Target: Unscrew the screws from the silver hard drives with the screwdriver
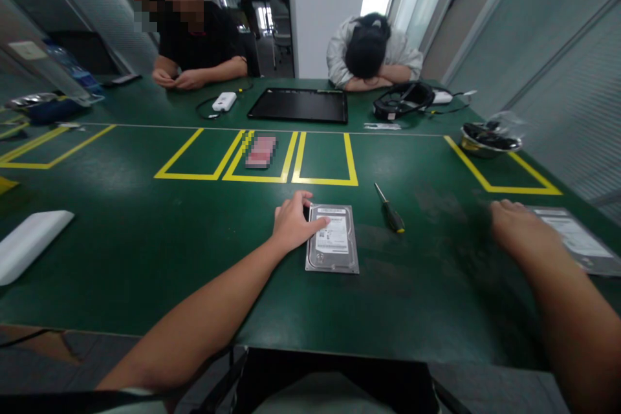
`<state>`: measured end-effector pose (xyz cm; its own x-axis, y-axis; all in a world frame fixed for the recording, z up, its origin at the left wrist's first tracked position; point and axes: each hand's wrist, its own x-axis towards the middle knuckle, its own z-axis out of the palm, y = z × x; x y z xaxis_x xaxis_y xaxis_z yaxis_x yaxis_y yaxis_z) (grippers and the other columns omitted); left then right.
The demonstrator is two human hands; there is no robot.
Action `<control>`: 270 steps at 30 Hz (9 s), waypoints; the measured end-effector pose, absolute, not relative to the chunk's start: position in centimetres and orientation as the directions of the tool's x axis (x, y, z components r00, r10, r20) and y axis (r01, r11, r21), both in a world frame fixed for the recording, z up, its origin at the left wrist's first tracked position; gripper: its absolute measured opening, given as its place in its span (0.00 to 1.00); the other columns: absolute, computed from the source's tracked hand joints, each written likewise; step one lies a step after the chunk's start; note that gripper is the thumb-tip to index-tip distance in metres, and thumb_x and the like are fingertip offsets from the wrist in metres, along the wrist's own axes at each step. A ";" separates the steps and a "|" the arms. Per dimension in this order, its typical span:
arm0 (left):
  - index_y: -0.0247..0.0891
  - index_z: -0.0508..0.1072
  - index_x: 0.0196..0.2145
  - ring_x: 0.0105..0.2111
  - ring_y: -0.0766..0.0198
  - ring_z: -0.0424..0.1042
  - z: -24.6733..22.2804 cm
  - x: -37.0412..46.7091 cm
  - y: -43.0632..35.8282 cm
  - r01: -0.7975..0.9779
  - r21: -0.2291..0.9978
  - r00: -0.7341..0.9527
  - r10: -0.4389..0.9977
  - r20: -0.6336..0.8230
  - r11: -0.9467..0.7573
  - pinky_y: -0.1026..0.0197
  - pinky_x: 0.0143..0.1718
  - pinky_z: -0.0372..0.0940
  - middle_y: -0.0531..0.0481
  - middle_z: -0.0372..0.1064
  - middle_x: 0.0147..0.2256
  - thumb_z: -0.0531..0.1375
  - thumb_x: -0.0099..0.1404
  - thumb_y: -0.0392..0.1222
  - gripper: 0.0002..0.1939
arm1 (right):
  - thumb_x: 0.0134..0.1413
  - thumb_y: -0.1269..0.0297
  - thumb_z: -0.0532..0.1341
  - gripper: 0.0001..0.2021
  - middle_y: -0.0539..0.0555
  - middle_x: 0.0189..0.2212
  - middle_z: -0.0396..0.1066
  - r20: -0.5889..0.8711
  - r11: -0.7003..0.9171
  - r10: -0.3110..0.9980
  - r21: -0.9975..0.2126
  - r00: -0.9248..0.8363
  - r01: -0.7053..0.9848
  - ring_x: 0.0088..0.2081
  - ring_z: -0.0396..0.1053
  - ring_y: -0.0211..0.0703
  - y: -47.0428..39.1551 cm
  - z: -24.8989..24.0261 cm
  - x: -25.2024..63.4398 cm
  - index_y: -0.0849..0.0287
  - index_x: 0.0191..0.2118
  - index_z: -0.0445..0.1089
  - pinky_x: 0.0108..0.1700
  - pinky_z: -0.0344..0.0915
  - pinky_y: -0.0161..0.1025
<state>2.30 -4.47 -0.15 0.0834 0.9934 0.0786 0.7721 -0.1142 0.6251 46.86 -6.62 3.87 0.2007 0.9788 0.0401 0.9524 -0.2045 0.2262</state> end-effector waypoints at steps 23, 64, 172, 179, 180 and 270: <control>0.44 0.61 0.54 0.48 0.48 0.69 -0.4 2.2 -4.5 0.769 0.629 0.092 0.993 0.073 -0.118 0.46 0.50 0.59 0.47 0.72 0.47 0.64 0.54 0.62 0.34 | 0.64 0.74 0.46 0.18 0.73 0.54 0.69 -0.067 -0.088 0.991 0.352 0.118 0.932 0.57 0.66 0.57 -9.6 2.1 49.6 0.65 0.49 0.71 0.52 0.60 0.50; 0.42 0.61 0.55 0.47 0.49 0.69 -0.4 2.2 -4.4 0.768 0.628 0.099 0.992 0.075 -0.124 0.46 0.49 0.60 0.47 0.72 0.47 0.64 0.54 0.61 0.36 | 0.64 0.71 0.48 0.18 0.70 0.46 0.74 -0.071 -0.254 0.944 0.465 0.321 0.848 0.52 0.65 0.65 -8.0 3.1 50.8 0.62 0.37 0.76 0.45 0.51 0.53; 0.52 0.81 0.38 0.45 0.53 0.67 2.4 2.8 -7.5 0.620 0.419 0.414 0.730 0.544 -0.663 0.47 0.52 0.59 0.53 0.79 0.37 0.62 0.64 0.49 0.07 | 0.60 0.55 0.60 0.10 0.50 0.31 0.71 0.054 0.054 0.998 -0.999 0.028 0.010 0.34 0.66 0.42 -11.2 1.2 21.6 0.56 0.33 0.72 0.38 0.62 0.38; 0.53 0.81 0.39 0.44 0.55 0.68 1.8 3.3 -7.8 0.560 0.326 0.464 0.614 0.638 -0.762 0.49 0.49 0.60 0.57 0.80 0.36 0.63 0.64 0.46 0.06 | 0.59 0.57 0.61 0.10 0.50 0.30 0.71 0.102 0.103 0.994 -0.994 -0.048 0.028 0.35 0.66 0.42 -11.7 1.6 21.5 0.57 0.32 0.73 0.40 0.62 0.39; 0.52 0.81 0.39 0.43 0.56 0.68 1.8 3.4 -7.8 0.543 0.307 0.455 0.581 0.674 -0.781 0.50 0.48 0.60 0.57 0.80 0.36 0.64 0.64 0.45 0.06 | 0.59 0.57 0.61 0.10 0.50 0.30 0.71 0.097 0.098 0.994 -0.995 -0.057 0.021 0.35 0.66 0.42 -11.6 1.5 21.6 0.57 0.31 0.73 0.39 0.62 0.38; 0.41 0.75 0.38 0.40 0.57 0.68 1.4 3.9 -7.7 0.509 0.130 0.523 0.426 0.738 -0.851 0.52 0.45 0.59 0.51 0.78 0.35 0.64 0.63 0.38 0.04 | 0.59 0.53 0.60 0.14 0.47 0.25 0.60 0.074 0.086 0.969 -0.996 -0.237 0.041 0.28 0.57 0.36 -10.8 1.7 22.8 0.58 0.30 0.66 0.31 0.54 0.36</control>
